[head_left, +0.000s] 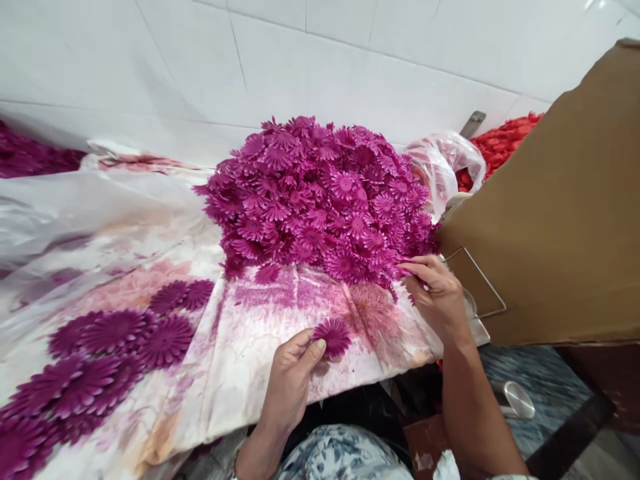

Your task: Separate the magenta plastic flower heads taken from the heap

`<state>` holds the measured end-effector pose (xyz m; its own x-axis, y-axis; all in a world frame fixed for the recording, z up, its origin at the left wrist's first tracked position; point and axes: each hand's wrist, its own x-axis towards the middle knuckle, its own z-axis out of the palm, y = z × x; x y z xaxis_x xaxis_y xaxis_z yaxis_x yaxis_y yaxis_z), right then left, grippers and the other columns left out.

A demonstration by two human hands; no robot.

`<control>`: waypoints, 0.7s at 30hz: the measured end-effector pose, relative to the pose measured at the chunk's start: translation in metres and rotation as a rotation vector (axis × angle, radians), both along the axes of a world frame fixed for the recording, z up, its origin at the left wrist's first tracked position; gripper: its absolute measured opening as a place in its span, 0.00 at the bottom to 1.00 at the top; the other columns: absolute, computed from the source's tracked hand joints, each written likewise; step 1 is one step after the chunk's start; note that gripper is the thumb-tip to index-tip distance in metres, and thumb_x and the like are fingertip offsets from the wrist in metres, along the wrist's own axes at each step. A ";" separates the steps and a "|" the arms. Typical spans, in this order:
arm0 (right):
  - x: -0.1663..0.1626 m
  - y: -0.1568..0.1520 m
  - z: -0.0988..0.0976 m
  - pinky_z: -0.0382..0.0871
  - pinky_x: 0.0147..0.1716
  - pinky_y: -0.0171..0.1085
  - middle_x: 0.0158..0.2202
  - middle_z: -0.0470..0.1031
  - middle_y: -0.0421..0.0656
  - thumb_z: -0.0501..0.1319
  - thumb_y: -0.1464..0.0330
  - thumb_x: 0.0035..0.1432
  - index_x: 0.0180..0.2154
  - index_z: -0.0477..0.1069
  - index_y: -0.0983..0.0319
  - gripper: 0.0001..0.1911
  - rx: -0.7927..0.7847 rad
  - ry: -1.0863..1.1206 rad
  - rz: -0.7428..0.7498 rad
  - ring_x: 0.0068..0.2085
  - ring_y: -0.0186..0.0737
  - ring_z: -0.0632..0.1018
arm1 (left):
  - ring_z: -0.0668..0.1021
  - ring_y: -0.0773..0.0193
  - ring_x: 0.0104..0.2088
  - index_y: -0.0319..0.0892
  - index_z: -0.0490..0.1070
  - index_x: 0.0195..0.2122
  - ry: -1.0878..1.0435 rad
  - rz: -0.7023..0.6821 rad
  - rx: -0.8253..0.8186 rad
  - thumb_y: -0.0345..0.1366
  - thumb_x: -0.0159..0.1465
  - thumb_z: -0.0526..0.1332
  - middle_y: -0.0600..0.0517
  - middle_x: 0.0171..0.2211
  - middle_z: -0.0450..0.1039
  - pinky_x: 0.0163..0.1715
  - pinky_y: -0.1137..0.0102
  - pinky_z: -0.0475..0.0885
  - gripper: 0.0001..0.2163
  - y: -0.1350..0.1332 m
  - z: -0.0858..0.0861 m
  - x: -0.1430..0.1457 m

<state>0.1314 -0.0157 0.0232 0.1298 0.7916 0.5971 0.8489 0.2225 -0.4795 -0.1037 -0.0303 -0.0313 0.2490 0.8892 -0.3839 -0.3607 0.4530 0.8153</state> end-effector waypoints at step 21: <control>-0.009 0.115 0.042 0.65 0.47 0.54 0.52 0.67 0.51 0.62 0.57 0.53 0.59 0.59 0.53 0.32 -0.259 -0.406 -0.086 0.46 0.51 0.72 | 0.74 0.69 0.25 0.39 0.77 0.27 -0.010 0.030 0.022 0.38 0.50 0.69 0.52 0.23 0.76 0.28 0.75 0.70 0.08 0.006 0.001 -0.005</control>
